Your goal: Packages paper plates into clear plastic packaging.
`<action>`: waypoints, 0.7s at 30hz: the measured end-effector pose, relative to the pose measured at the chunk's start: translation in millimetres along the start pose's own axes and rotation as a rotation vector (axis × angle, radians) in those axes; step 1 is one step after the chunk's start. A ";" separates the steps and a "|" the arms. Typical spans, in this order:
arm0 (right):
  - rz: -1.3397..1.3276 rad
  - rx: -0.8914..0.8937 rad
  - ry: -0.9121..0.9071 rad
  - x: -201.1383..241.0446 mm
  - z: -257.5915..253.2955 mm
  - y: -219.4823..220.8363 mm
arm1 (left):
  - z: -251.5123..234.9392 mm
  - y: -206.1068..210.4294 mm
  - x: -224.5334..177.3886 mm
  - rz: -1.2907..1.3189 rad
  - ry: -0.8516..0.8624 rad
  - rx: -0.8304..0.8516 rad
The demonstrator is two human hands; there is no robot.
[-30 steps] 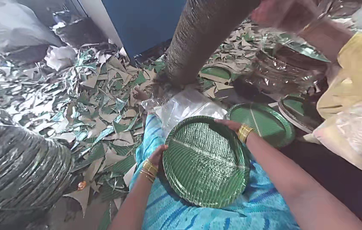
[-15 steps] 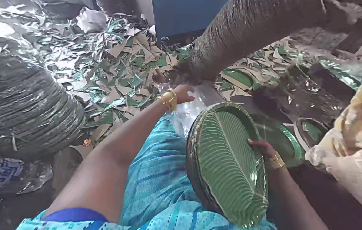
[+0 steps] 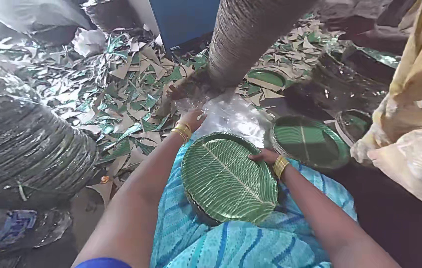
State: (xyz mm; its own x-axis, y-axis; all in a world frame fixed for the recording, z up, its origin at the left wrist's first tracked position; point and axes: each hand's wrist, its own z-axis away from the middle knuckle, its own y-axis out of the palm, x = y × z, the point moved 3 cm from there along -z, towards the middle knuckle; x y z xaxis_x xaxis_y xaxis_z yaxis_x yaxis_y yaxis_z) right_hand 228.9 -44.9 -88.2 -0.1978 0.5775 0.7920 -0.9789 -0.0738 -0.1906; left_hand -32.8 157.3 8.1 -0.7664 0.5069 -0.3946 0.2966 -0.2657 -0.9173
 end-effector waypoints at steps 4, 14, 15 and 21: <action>0.087 0.033 0.030 -5.6 -7.5 -2.2 | -1.4 17.0 12.7 -0.011 -0.046 -0.017; 0.830 -0.367 -0.678 107.4 -6.8 36.1 | -11.7 49.2 37.7 -0.017 0.114 -0.012; 0.861 -0.325 -0.787 119.3 -16.1 55.1 | -11.7 50.2 38.4 -0.009 0.131 -0.023; 1.093 -0.259 -0.837 145.3 -98.4 98.0 | 0.2 45.6 36.4 -0.044 0.190 0.032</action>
State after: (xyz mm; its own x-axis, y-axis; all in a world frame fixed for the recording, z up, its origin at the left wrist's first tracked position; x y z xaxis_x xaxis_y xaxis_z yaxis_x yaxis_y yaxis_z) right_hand 109.2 111.8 -48.9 -0.9059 -0.3309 0.2644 -0.2926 0.0375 -0.9555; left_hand -47.3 163.4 -48.1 -0.6559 0.6637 -0.3595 0.2442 -0.2641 -0.9331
